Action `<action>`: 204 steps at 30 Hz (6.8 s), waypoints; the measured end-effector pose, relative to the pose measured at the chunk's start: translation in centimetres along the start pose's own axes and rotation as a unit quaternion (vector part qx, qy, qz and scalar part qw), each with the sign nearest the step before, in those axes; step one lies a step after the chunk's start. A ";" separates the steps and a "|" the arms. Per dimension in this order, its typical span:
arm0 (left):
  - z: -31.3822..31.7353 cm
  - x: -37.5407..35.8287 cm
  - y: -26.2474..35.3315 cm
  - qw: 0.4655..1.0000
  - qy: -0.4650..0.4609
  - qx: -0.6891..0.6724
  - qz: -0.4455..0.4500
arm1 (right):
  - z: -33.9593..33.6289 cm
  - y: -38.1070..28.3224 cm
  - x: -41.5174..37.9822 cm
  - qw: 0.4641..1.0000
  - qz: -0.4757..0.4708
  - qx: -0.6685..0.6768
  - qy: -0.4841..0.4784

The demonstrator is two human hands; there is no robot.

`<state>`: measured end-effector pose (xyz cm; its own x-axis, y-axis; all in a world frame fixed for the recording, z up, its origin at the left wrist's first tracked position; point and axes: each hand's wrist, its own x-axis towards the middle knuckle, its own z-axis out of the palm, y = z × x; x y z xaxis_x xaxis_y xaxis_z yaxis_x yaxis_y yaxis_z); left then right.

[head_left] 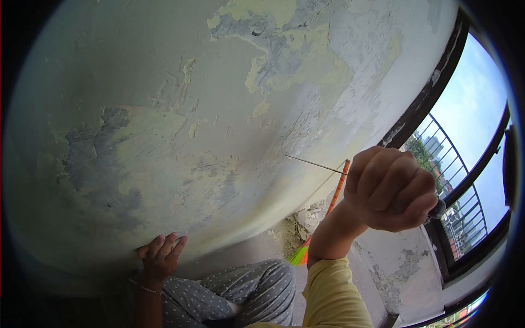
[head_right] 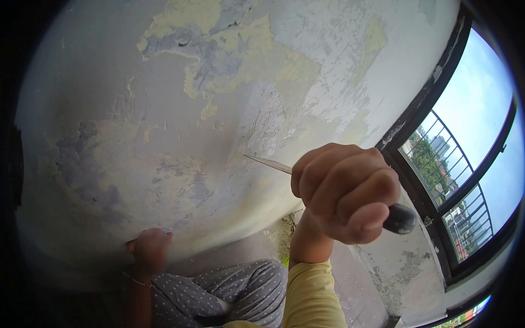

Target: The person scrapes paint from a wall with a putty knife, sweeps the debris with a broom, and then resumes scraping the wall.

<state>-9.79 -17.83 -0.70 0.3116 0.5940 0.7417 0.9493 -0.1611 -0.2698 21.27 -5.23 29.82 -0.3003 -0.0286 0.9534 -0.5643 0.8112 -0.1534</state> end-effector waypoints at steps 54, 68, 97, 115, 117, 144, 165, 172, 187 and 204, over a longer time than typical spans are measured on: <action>-0.1 0.3 0.2 1.000 0.012 0.007 -0.003 | 0.2 3.1 -2.5 0.999 0.020 0.032 0.011; -0.1 0.3 0.1 1.000 0.013 0.004 -0.005 | -0.3 4.2 -3.0 0.993 0.065 0.069 0.071; 0.0 0.3 0.1 1.000 0.015 -0.002 -0.003 | 3.0 3.5 -2.9 0.987 0.115 0.015 0.108; -0.1 0.5 0.1 1.000 0.023 -0.006 -0.009 | 5.0 2.1 -3.3 0.998 0.059 -0.037 0.006; -0.2 0.3 0.1 1.000 0.015 -0.010 -0.008 | 4.6 1.6 -2.7 0.997 0.061 -0.021 0.029; 0.2 0.3 0.3 0.999 0.029 -0.012 -0.016 | 1.0 3.7 -2.2 1.000 0.004 -0.011 0.014; 0.3 0.4 0.1 0.999 0.037 -0.002 -0.008 | 0.5 1.4 -2.2 0.994 0.030 0.105 0.014; 0.3 0.1 0.3 1.000 0.026 -0.008 -0.015 | 2.3 5.2 -3.4 0.995 0.090 0.021 0.045; 0.4 0.1 0.2 0.999 0.033 -0.004 -0.007 | 1.8 3.0 -2.3 0.999 0.027 -0.008 0.036; 0.1 0.3 0.1 0.999 0.032 -0.011 -0.009 | 1.1 3.3 -2.2 0.999 0.037 0.014 0.013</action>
<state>-9.58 -17.58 -0.63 0.2952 0.5463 0.7838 0.9554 -0.1679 -0.2429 19.23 -3.16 26.91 -0.3209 0.0461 0.9460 -0.5635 0.7935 -0.2298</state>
